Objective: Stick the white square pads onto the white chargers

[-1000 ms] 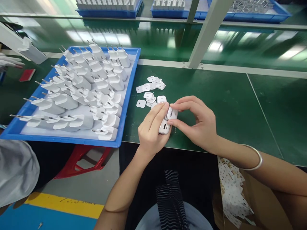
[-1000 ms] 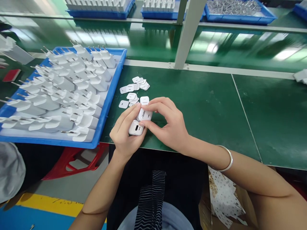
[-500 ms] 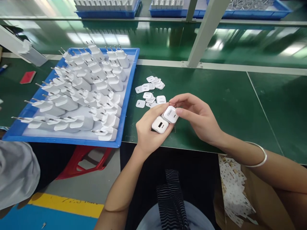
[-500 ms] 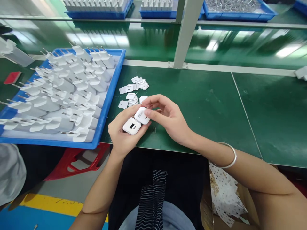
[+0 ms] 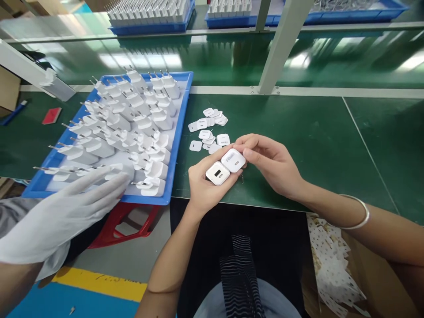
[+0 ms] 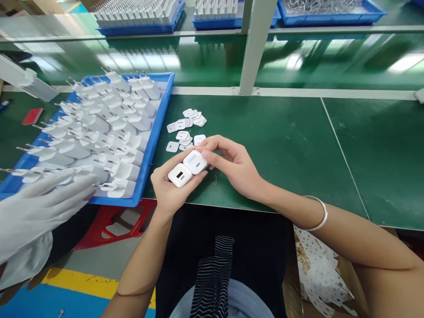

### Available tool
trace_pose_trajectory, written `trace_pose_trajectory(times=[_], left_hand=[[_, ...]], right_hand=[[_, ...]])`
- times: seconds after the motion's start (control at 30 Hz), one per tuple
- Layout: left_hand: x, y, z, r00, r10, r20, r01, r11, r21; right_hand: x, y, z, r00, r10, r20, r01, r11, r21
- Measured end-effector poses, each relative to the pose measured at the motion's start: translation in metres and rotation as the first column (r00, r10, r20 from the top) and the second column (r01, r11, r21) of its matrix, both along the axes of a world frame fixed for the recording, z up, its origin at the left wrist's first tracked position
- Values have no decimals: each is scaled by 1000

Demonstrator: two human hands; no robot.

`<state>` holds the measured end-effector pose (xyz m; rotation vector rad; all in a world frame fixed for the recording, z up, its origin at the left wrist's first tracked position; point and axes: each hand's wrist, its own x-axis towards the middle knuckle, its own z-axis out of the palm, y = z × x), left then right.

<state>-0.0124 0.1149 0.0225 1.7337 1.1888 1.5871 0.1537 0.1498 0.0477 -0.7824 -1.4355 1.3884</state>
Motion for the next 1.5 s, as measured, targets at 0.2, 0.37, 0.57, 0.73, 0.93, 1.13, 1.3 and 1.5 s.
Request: trace_pose_trajectory(times=[0.2, 0.37, 0.57, 0.73, 0.93, 1.13, 1.3, 1.5], left_hand=[[-2, 1, -1, 999, -35, -9, 35, 998, -44], [-1, 1, 0, 999, -39, 12, 40, 987, -157], [-2, 3, -2, 990, -104, 93, 126, 955, -267], [-2, 6, -5, 985, -127, 114, 154, 950, -272], [-2, 4, -2, 983, -179, 30, 179, 926, -331], [-4, 1, -3, 948, -302, -105, 268, 930, -252], [-5, 1, -3, 933, -320, -165, 286, 937, -199], [-4, 1, -4, 967, -233, -103, 210, 958, -195]], right_hand=[[-1, 1, -7, 1000, 17, -21, -16, 999, 49], [-4, -3, -18, 996, -6, 91, -13, 978, 207], [-1, 6, -19, 994, -9, 110, -10, 984, 179], [10, 51, -16, 956, -10, 293, -37, 987, 154], [6, 97, -20, 773, -44, 633, -155, 954, 255], [-5, 94, -26, 665, -81, 742, -212, 933, 292], [-4, 93, -27, 635, -74, 769, -270, 911, 311], [-4, 95, -28, 621, -89, 779, -304, 888, 344]])
